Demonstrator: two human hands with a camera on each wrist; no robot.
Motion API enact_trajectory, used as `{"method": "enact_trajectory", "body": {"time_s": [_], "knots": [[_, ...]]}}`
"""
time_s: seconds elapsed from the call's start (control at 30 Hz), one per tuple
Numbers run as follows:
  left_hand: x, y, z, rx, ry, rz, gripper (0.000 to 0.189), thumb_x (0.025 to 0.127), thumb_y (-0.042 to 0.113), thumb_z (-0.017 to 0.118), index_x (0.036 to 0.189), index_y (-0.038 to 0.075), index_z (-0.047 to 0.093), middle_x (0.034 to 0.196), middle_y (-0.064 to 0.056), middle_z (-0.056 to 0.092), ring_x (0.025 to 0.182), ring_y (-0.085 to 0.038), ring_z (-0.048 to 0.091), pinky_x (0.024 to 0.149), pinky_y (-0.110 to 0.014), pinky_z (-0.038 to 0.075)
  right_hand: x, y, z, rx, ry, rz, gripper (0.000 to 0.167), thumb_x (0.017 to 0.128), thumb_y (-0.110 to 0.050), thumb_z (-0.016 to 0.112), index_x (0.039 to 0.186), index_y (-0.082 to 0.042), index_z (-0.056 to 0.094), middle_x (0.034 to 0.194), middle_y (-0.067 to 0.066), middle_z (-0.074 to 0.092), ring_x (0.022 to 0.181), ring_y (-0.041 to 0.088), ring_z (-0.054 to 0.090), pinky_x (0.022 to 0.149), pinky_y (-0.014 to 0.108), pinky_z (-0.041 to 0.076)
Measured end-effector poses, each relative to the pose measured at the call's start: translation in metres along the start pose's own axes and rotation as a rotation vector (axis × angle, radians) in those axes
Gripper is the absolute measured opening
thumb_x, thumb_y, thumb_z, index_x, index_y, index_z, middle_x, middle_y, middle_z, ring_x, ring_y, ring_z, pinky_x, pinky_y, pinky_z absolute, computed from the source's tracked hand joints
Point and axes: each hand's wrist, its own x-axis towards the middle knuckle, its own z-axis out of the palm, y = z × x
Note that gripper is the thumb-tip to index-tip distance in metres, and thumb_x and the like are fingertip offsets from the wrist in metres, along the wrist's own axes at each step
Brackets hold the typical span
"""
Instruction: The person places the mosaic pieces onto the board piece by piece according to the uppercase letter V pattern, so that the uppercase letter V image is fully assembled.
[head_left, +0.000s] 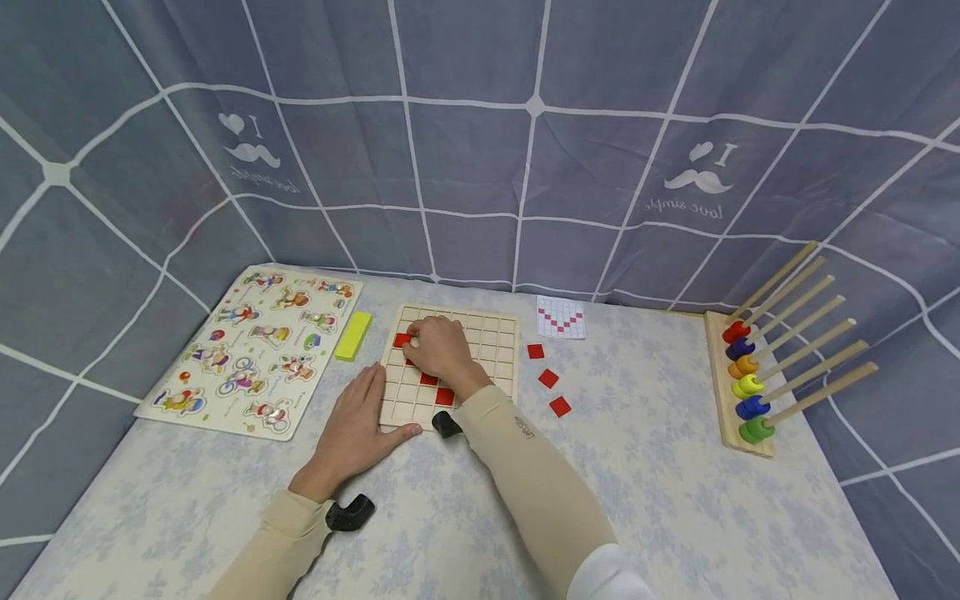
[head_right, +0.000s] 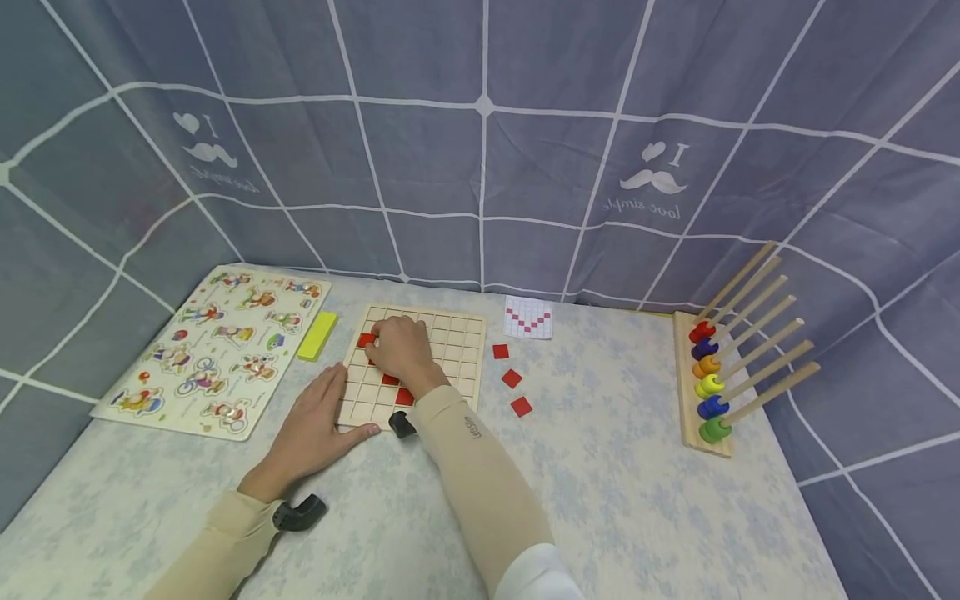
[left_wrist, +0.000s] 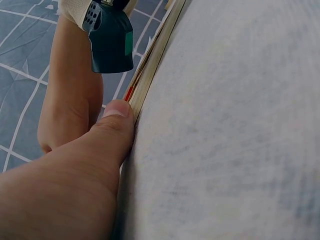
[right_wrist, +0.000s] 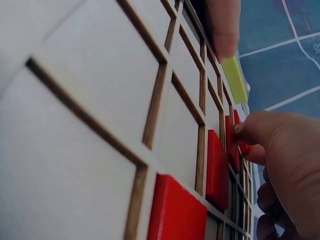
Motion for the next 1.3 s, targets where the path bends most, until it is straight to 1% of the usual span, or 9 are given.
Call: {"method": "enact_trajectory", "body": {"time_s": [0.3, 0.47, 0.63, 0.73, 0.8, 0.9, 1.0, 1.17, 1.3], "knots": [[-0.001, 0.001, 0.000, -0.003, 0.021, 0.012, 0.114, 0.084, 0.059, 0.076, 0.158, -0.010, 0.024, 0.165, -0.028, 0.027, 0.153, -0.045, 0.025, 0.123, -0.061, 0.026, -0.001, -0.005, -0.003, 0.001, 0.004, 0.011, 0.031, 0.098, -0.030, 0.064, 0.126, -0.021, 0.075, 0.124, -0.005, 0.075, 0.121, 0.021, 0.065, 0.112, 0.047, 0.045], [-0.002, 0.002, -0.001, -0.002, 0.022, 0.004, 0.112, 0.085, 0.058, 0.075, 0.158, -0.009, 0.024, 0.165, -0.028, 0.026, 0.154, -0.045, 0.025, 0.124, -0.061, 0.025, -0.001, -0.009, -0.005, 0.005, -0.002, 0.025, 0.030, 0.100, -0.031, 0.064, 0.126, -0.022, 0.075, 0.123, -0.005, 0.075, 0.121, 0.021, 0.066, 0.111, 0.046, 0.046], [-0.001, 0.003, -0.001, 0.000, 0.018, 0.001, 0.111, 0.085, 0.058, 0.075, 0.158, -0.009, 0.024, 0.165, -0.028, 0.026, 0.153, -0.045, 0.025, 0.124, -0.061, 0.026, -0.001, -0.006, -0.004, 0.091, -0.020, 0.065, 0.031, 0.100, -0.033, 0.065, 0.127, -0.022, 0.074, 0.124, -0.005, 0.075, 0.119, 0.021, 0.068, 0.114, 0.049, 0.044], [-0.001, 0.003, -0.001, 0.000, 0.018, 0.001, 0.112, 0.085, 0.058, 0.075, 0.158, -0.009, 0.024, 0.165, -0.028, 0.026, 0.153, -0.045, 0.026, 0.124, -0.061, 0.026, -0.001, -0.001, -0.003, 0.176, -0.013, 0.064, 0.033, 0.099, -0.034, 0.067, 0.128, -0.020, 0.074, 0.118, -0.004, 0.077, 0.110, 0.017, 0.070, 0.109, 0.040, 0.050], [-0.001, 0.002, 0.000, 0.003, 0.026, 0.005, 0.112, 0.085, 0.058, 0.076, 0.158, -0.009, 0.025, 0.164, -0.028, 0.027, 0.153, -0.045, 0.026, 0.123, -0.061, 0.026, -0.004, 0.005, -0.003, 0.245, 0.004, 0.047, 0.034, 0.099, -0.034, 0.067, 0.129, -0.018, 0.073, 0.104, -0.003, 0.079, 0.093, 0.012, 0.070, 0.096, 0.032, 0.055], [-0.001, 0.002, 0.001, 0.006, 0.036, 0.011, 0.112, 0.084, 0.058, 0.076, 0.158, -0.010, 0.025, 0.164, -0.029, 0.028, 0.153, -0.046, 0.027, 0.123, -0.061, 0.027, -0.013, 0.018, -0.007, 0.365, 0.038, 0.027, 0.035, 0.099, -0.032, 0.066, 0.129, -0.014, 0.073, 0.076, -0.001, 0.070, 0.063, 0.008, 0.055, 0.072, 0.024, 0.051], [-0.001, 0.002, 0.001, 0.003, 0.040, 0.003, 0.112, 0.084, 0.058, 0.076, 0.158, -0.009, 0.025, 0.163, -0.029, 0.029, 0.152, -0.046, 0.028, 0.123, -0.062, 0.027, -0.027, 0.038, -0.013, 0.442, 0.075, 0.009, 0.035, 0.099, -0.030, 0.067, 0.129, -0.011, 0.073, 0.064, -0.003, 0.055, 0.054, 0.009, 0.041, 0.068, 0.025, 0.045], [-0.001, 0.002, 0.003, -0.006, 0.023, -0.004, 0.113, 0.084, 0.059, 0.076, 0.159, -0.008, 0.023, 0.164, -0.028, 0.026, 0.153, -0.046, 0.026, 0.123, -0.062, 0.027, -0.069, 0.091, -0.032, 0.475, 0.169, 0.033, 0.034, 0.095, -0.028, 0.073, 0.124, -0.009, 0.075, 0.068, -0.005, 0.047, 0.065, 0.010, 0.041, 0.076, 0.029, 0.043], [-0.001, 0.000, 0.002, -0.011, 0.030, 0.002, 0.113, 0.084, 0.059, 0.076, 0.158, -0.009, 0.024, 0.164, -0.029, 0.026, 0.152, -0.047, 0.026, 0.122, -0.063, 0.026, -0.113, 0.140, -0.046, 0.479, 0.201, 0.085, 0.035, 0.092, -0.026, 0.078, 0.122, -0.010, 0.075, 0.071, -0.002, 0.046, 0.071, 0.014, 0.044, 0.073, 0.030, 0.042]]}}
